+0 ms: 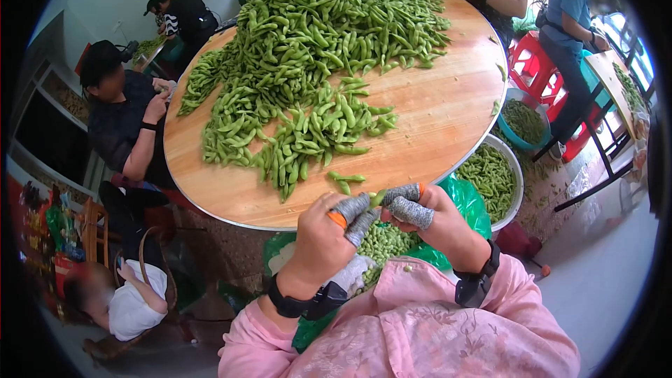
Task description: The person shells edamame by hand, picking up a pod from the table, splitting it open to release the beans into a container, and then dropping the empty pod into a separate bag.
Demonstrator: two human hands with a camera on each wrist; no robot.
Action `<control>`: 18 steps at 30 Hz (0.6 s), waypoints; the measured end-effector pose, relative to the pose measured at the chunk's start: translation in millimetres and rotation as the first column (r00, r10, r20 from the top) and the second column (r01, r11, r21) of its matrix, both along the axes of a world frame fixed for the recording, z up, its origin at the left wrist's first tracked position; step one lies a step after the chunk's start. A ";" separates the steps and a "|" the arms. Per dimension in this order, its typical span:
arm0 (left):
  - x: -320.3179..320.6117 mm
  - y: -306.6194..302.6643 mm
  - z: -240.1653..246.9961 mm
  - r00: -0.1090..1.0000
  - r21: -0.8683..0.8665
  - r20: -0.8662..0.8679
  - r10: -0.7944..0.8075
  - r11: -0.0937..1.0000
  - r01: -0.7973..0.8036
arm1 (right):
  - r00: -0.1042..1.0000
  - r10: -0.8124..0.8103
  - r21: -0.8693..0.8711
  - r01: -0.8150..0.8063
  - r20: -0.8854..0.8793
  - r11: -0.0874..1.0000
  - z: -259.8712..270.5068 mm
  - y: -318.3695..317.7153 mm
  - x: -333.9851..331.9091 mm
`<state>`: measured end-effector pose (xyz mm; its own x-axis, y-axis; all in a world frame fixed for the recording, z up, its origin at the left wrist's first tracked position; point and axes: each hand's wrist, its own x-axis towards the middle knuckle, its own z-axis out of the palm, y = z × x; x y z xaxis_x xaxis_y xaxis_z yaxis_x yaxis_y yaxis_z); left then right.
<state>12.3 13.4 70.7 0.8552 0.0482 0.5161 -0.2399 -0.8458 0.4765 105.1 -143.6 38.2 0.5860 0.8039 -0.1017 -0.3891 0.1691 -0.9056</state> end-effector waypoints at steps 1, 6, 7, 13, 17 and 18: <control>-0.7 -3.2 -5.3 0.996 -0.049 0.088 -0.031 0.998 0.035 | 1.000 0.011 0.020 -0.011 0.013 1.000 3.0 0.3 -2.6; -9.8 -6.1 -17.9 0.995 -0.072 0.101 -0.015 0.997 0.022 | 0.997 0.020 0.060 -0.015 -0.075 0.998 4.2 -5.4 -7.0; -10.3 -5.9 -18.8 0.994 -0.044 0.107 -0.031 0.998 0.036 | 0.997 0.014 0.044 -0.011 -0.071 0.999 4.6 -5.9 -6.9; -14.3 -8.7 -15.9 0.990 0.034 0.072 -0.118 0.993 0.115 | 0.998 0.008 -0.040 -0.010 -0.061 0.999 6.8 -6.6 -5.8; -14.2 -8.2 -27.8 0.993 -0.081 0.081 -0.088 0.992 0.095 | 1.000 0.017 -0.054 -0.017 0.012 0.998 -1.0 -6.7 -4.4; -13.7 -7.9 -30.4 0.993 -0.083 0.080 -0.087 0.992 0.094 | 0.999 0.014 -0.034 -0.013 0.030 0.999 -4.5 -5.5 -4.9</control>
<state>-1.5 5.5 40.3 0.8163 0.0198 0.5772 -0.3519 -0.7754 0.5243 100.2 -149.0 33.7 0.5782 0.8083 -0.1109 -0.3631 0.1332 -0.9222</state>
